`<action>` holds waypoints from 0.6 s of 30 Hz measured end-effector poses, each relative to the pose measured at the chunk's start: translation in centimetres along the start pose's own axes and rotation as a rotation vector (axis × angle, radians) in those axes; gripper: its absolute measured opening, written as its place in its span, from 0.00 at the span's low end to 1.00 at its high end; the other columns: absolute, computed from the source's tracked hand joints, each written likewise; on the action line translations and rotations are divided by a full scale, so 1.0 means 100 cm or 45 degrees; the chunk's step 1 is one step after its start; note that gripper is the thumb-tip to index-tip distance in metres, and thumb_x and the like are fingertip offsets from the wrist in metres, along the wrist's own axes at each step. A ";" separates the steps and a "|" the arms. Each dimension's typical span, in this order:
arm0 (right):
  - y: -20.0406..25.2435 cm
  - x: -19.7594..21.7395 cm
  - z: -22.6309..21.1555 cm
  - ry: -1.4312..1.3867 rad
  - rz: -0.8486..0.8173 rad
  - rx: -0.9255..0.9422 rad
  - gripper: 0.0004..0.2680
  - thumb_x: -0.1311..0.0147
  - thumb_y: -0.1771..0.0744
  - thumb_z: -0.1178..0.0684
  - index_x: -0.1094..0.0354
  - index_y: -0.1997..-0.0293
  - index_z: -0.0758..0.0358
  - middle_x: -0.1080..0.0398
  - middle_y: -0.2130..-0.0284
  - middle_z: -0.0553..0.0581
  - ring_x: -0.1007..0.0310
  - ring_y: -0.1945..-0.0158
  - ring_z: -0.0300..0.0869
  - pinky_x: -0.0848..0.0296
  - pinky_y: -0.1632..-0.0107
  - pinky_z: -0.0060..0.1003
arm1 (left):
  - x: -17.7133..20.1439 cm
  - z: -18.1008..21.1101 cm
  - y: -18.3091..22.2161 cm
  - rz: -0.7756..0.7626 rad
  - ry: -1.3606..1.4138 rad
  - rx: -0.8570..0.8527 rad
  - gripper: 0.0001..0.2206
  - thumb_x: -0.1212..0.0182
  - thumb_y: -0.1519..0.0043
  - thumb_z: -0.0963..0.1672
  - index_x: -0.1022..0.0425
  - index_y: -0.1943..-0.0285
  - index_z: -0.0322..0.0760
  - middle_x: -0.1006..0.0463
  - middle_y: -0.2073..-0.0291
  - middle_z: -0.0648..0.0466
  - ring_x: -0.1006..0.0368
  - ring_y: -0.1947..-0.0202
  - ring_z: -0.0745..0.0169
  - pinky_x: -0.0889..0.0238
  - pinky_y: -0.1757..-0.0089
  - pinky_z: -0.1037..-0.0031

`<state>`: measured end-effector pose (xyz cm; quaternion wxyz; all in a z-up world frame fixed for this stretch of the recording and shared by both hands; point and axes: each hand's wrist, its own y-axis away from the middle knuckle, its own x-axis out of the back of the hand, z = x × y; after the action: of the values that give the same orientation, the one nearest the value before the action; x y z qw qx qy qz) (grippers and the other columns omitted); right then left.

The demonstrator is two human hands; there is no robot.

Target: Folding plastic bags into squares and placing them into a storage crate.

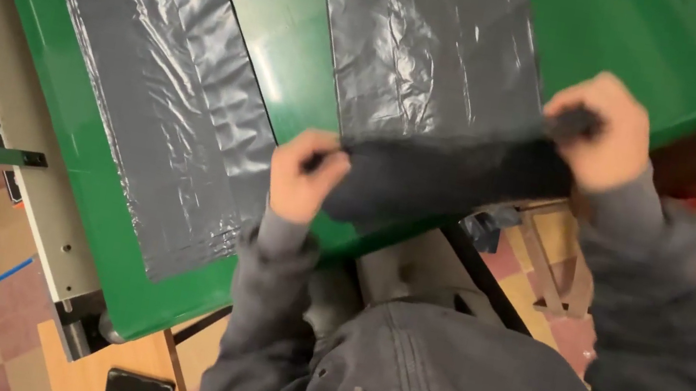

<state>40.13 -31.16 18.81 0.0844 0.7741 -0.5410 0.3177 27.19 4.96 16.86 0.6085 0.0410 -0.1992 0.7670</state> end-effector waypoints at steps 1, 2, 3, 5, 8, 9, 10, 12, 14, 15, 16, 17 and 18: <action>-0.018 -0.010 0.004 0.142 0.177 0.022 0.10 0.32 0.36 0.65 0.32 0.57 0.68 0.35 0.65 0.58 0.36 0.65 0.46 0.34 0.59 0.39 | -0.005 -0.028 -0.019 0.158 0.163 0.038 0.09 0.35 0.45 0.36 0.24 0.56 0.27 0.22 0.64 0.51 0.30 0.66 0.63 0.33 0.59 0.76; -0.048 -0.022 0.033 0.145 0.161 0.020 0.10 0.32 0.36 0.65 0.32 0.57 0.68 0.35 0.65 0.58 0.36 0.65 0.46 0.34 0.59 0.39 | -0.010 -0.067 -0.037 0.167 0.167 0.051 0.09 0.35 0.45 0.36 0.24 0.56 0.27 0.22 0.64 0.51 0.30 0.66 0.63 0.33 0.59 0.76; -0.077 -0.034 0.063 0.265 0.222 0.191 0.09 0.31 0.35 0.61 0.31 0.59 0.71 0.36 0.64 0.61 0.36 0.65 0.50 0.34 0.60 0.41 | -0.015 -0.105 -0.055 0.267 0.319 0.233 0.13 0.38 0.40 0.42 0.23 0.50 0.26 0.20 0.60 0.51 0.28 0.61 0.64 0.33 0.55 0.76; -0.131 -0.054 0.108 0.386 0.275 0.392 0.11 0.29 0.34 0.56 0.29 0.60 0.74 0.37 0.63 0.63 0.37 0.66 0.53 0.34 0.62 0.44 | -0.027 -0.162 -0.077 0.388 0.479 0.398 0.20 0.40 0.35 0.48 0.22 0.44 0.25 0.19 0.55 0.50 0.27 0.56 0.65 0.33 0.52 0.76; -0.181 -0.079 0.146 0.422 0.133 0.103 0.11 0.33 0.32 0.49 0.24 0.59 0.70 0.31 0.64 0.60 0.31 0.66 0.49 0.28 0.60 0.42 | -0.039 -0.187 -0.080 0.222 -0.027 0.670 0.27 0.47 0.37 0.56 0.24 0.61 0.24 0.21 0.69 0.48 0.29 0.65 0.60 0.33 0.58 0.71; -0.189 -0.083 0.153 0.424 0.048 -0.076 0.11 0.38 0.32 0.48 0.25 0.60 0.68 0.28 0.66 0.59 0.30 0.67 0.50 0.29 0.60 0.42 | -0.041 -0.177 -0.076 0.276 -0.006 0.612 0.20 0.40 0.39 0.52 0.22 0.57 0.27 0.21 0.69 0.52 0.29 0.67 0.64 0.33 0.60 0.75; -0.193 -0.087 0.161 0.426 -0.043 -0.265 0.10 0.42 0.32 0.47 0.27 0.60 0.65 0.24 0.69 0.57 0.29 0.69 0.50 0.29 0.60 0.43 | -0.047 -0.166 -0.069 0.320 0.016 0.561 0.16 0.34 0.42 0.48 0.21 0.53 0.30 0.21 0.70 0.55 0.30 0.69 0.68 0.33 0.63 0.79; -0.201 -0.089 0.182 0.473 -0.006 -0.211 0.09 0.42 0.32 0.48 0.25 0.59 0.65 0.23 0.68 0.58 0.27 0.69 0.51 0.28 0.60 0.44 | -0.047 -0.166 -0.071 0.302 -0.087 0.538 0.16 0.34 0.42 0.48 0.22 0.52 0.31 0.21 0.69 0.55 0.28 0.69 0.67 0.32 0.63 0.78; -0.207 -0.088 0.192 0.522 0.026 -0.158 0.09 0.41 0.32 0.49 0.24 0.58 0.64 0.22 0.68 0.59 0.26 0.69 0.52 0.26 0.61 0.45 | -0.050 -0.166 -0.072 0.281 -0.186 0.521 0.16 0.34 0.42 0.48 0.23 0.50 0.32 0.20 0.69 0.54 0.27 0.70 0.66 0.31 0.62 0.76; -0.209 -0.085 0.193 0.557 0.036 -0.093 0.07 0.41 0.33 0.51 0.24 0.59 0.65 0.23 0.69 0.58 0.27 0.70 0.51 0.27 0.63 0.44 | -0.052 -0.167 -0.074 0.279 -0.344 0.499 0.16 0.36 0.41 0.49 0.24 0.52 0.34 0.20 0.70 0.53 0.26 0.70 0.60 0.31 0.63 0.72; -0.209 -0.083 0.193 0.590 0.045 -0.033 0.06 0.40 0.33 0.53 0.25 0.61 0.65 0.23 0.70 0.58 0.27 0.72 0.50 0.28 0.65 0.43 | -0.055 -0.167 -0.074 0.270 -0.502 0.479 0.16 0.38 0.40 0.50 0.25 0.53 0.36 0.20 0.71 0.53 0.25 0.71 0.54 0.31 0.63 0.67; -0.215 -0.085 0.205 0.591 0.035 -0.041 0.06 0.40 0.33 0.53 0.25 0.61 0.65 0.23 0.70 0.58 0.27 0.72 0.50 0.28 0.65 0.43 | -0.057 -0.169 -0.079 0.264 -0.501 0.490 0.16 0.38 0.40 0.50 0.25 0.53 0.36 0.20 0.71 0.53 0.25 0.71 0.54 0.31 0.63 0.67; -0.221 -0.087 0.216 0.730 0.067 0.026 0.09 0.40 0.32 0.50 0.24 0.59 0.66 0.22 0.68 0.60 0.26 0.72 0.54 0.27 0.65 0.46 | -0.059 -0.171 -0.082 0.249 -0.586 0.470 0.14 0.41 0.39 0.50 0.27 0.53 0.37 0.19 0.69 0.50 0.24 0.68 0.47 0.31 0.63 0.62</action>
<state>66.64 -25.70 1.48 0.2178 0.6392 -0.5118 0.5311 39.56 7.09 1.44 0.4531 0.3040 -0.1920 0.8157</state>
